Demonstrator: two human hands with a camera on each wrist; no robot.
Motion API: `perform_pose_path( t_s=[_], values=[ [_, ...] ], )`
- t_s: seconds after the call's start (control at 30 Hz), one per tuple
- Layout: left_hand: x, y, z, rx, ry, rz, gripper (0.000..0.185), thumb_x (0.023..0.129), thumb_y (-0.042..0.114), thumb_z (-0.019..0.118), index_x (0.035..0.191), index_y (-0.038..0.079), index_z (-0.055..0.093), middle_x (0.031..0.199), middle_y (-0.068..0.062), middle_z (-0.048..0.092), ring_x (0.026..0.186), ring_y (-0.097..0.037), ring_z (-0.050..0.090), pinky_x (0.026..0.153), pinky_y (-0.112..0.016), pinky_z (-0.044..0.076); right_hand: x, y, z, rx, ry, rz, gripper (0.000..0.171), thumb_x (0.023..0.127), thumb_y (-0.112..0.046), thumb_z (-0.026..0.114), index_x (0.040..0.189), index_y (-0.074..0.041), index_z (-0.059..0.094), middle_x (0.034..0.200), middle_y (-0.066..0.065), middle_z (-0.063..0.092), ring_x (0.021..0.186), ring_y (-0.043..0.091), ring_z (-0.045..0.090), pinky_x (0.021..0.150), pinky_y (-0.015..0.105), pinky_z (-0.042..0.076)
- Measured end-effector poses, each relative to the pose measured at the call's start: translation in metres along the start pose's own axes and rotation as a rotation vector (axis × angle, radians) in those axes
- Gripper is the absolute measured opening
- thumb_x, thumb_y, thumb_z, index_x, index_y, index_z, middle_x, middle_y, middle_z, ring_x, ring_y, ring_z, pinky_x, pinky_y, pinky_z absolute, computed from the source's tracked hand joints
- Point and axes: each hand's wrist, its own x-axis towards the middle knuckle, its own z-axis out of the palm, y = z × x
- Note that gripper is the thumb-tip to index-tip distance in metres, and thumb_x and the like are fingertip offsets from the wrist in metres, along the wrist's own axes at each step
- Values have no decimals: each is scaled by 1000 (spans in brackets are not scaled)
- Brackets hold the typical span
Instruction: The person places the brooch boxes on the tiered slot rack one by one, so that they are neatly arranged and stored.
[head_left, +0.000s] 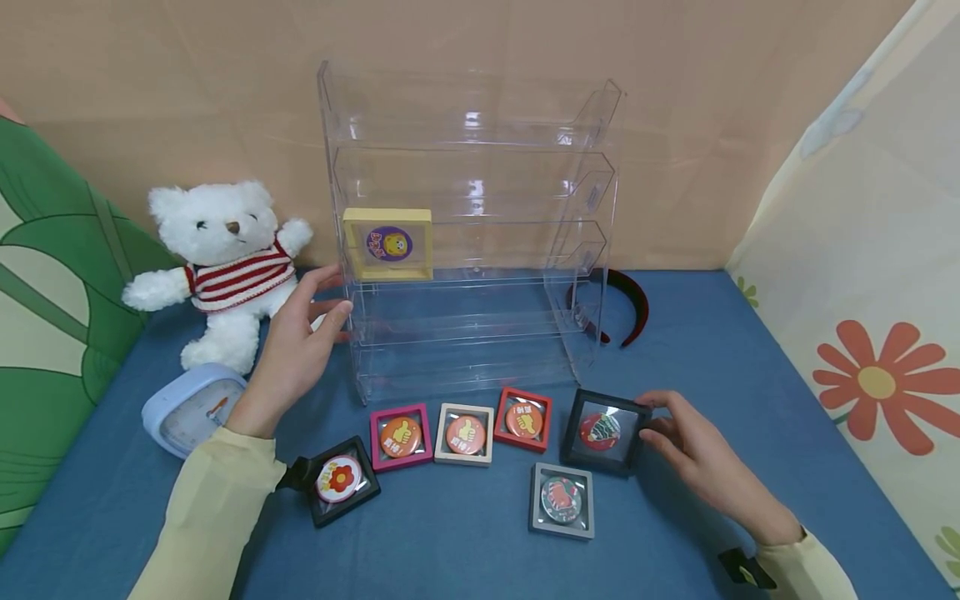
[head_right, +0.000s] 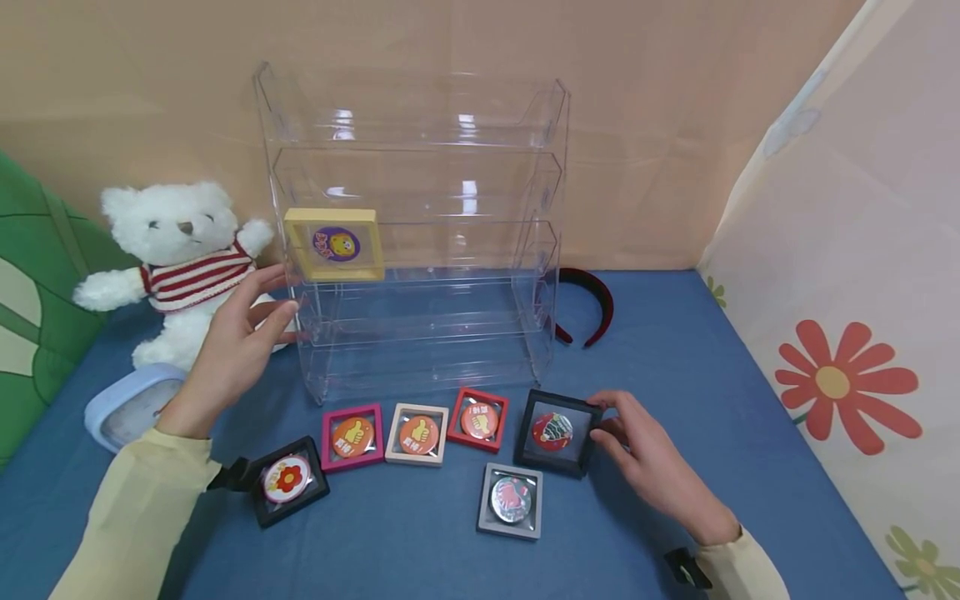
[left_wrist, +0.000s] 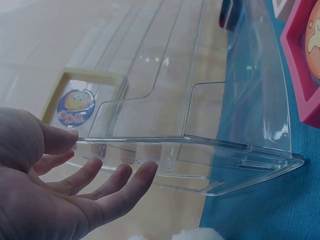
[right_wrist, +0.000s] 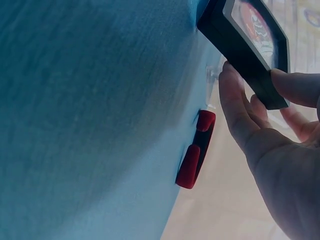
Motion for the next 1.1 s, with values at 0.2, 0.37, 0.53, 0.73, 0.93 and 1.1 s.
perform_pose_path(
  t_s=[0.2,0.37,0.53,0.73,0.93,1.1],
  values=[
    [0,1,0,4,-2,-1,51,107,11,51,155,8,35,148,-20,43,125,-39,54,85,-51,58,0,-4,-5,-12,19,10,39,99,-4,65,134,-10,48,132,17,55,112,41,65,88,51,56],
    [0,2,0,2,0,-2,52,106,10,52,155,8,35,148,-20,43,125,-39,55,85,-51,58,2,-12,-10,-18,49,-26,39,99,-6,66,134,-10,49,132,16,55,111,43,66,87,54,56],
    [0,2,0,0,1,-3,52,106,10,52,155,8,36,148,-19,43,124,-38,55,85,-51,58,7,-21,-13,-32,86,-109,40,98,-2,65,133,-11,49,128,14,56,109,40,67,86,55,56],
    [0,4,-1,4,6,-8,52,106,10,52,155,9,36,148,-19,43,125,-39,55,86,-53,57,17,-37,-19,-48,116,-155,42,97,0,66,133,-12,49,125,11,57,104,33,70,84,51,58],
    [0,3,-1,5,-2,-4,52,107,11,52,156,8,35,149,-18,43,125,-37,55,85,-48,59,30,-49,-24,-31,118,-222,46,96,2,66,136,-14,48,127,6,58,100,21,71,84,29,59],
    [0,2,0,9,-1,-1,51,107,10,52,155,8,36,148,-19,43,124,-38,55,85,-48,59,41,-58,-25,-1,116,-263,49,96,2,66,138,-14,48,126,6,60,95,16,71,77,22,56]
  ],
)
